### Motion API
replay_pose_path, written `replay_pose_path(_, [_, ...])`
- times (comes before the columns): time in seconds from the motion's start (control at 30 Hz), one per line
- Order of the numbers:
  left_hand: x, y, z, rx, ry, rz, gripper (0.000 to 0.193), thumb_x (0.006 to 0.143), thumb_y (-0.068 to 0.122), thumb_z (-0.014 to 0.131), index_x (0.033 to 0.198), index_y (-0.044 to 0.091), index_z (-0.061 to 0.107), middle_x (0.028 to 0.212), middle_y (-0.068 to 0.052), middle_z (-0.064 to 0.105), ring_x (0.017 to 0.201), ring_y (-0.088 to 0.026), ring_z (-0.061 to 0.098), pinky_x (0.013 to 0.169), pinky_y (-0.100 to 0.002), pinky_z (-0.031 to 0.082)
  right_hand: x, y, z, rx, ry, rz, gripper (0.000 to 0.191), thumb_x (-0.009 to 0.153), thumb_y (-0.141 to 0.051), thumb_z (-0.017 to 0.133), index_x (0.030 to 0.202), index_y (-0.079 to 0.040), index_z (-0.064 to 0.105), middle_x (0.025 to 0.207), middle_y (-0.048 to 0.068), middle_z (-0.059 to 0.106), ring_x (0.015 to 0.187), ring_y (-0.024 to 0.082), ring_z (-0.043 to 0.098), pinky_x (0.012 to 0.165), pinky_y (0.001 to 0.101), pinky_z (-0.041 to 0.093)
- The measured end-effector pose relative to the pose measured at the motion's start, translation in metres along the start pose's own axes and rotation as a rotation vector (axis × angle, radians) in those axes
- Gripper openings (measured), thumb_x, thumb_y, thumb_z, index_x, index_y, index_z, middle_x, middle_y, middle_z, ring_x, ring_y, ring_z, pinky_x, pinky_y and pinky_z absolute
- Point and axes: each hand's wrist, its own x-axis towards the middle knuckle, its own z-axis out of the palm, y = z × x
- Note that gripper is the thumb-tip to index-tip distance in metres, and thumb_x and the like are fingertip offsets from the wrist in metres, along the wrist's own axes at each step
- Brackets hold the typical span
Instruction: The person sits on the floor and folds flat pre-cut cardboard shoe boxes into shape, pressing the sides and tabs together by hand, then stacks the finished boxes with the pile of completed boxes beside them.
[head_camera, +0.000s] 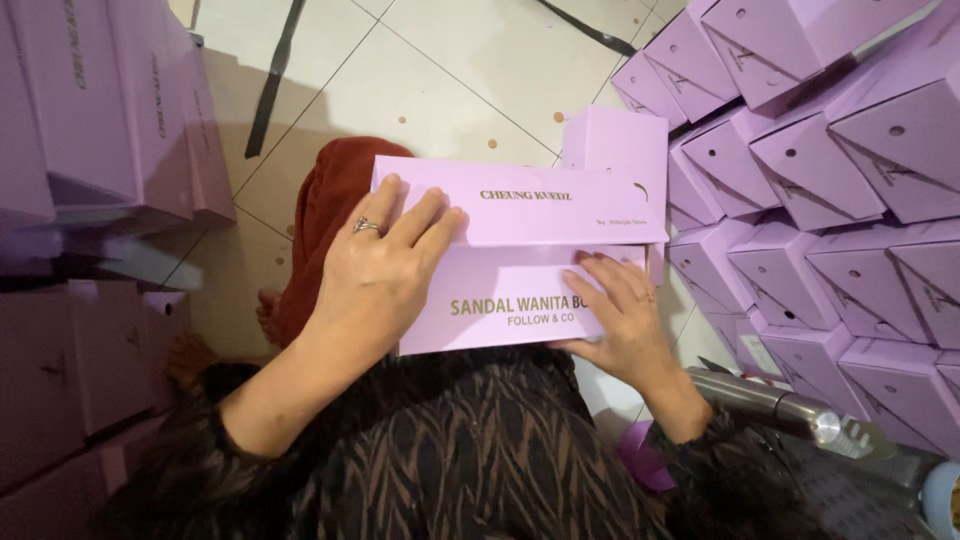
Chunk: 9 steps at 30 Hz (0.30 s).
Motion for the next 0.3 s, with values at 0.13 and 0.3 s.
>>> replay_pose_path(0.13, [0.005,0.000,-0.001,0.070,-0.001,0.007,0.023,0.082,0.006,0.064,0.105,0.004,0.070,0.117,-0.013,0.071,0.116,-0.041,0.064,0.103,-0.054,0.046,-0.015,0.007,0.001,-0.134,0.161,0.086,0.096,0.054,-0.051,0.088,0.136,-0.010,0.059,0.148,0.028,0.043,0.139,0.052,0.035,0.115,0.0584,0.028])
replay_pose_path(0.3, [0.021,0.004,0.021,0.187,-0.152,0.058,0.021,0.085,0.009,0.066,0.105,0.002,0.064,0.111,-0.020,0.070,0.116,-0.041,0.065,0.106,-0.052,0.047,-0.035,0.017,0.019,0.097,0.115,0.234,0.099,0.055,-0.034,0.096,0.142,-0.009,0.057,0.161,0.030,0.031,0.149,0.050,0.036,0.121,0.0555,0.036])
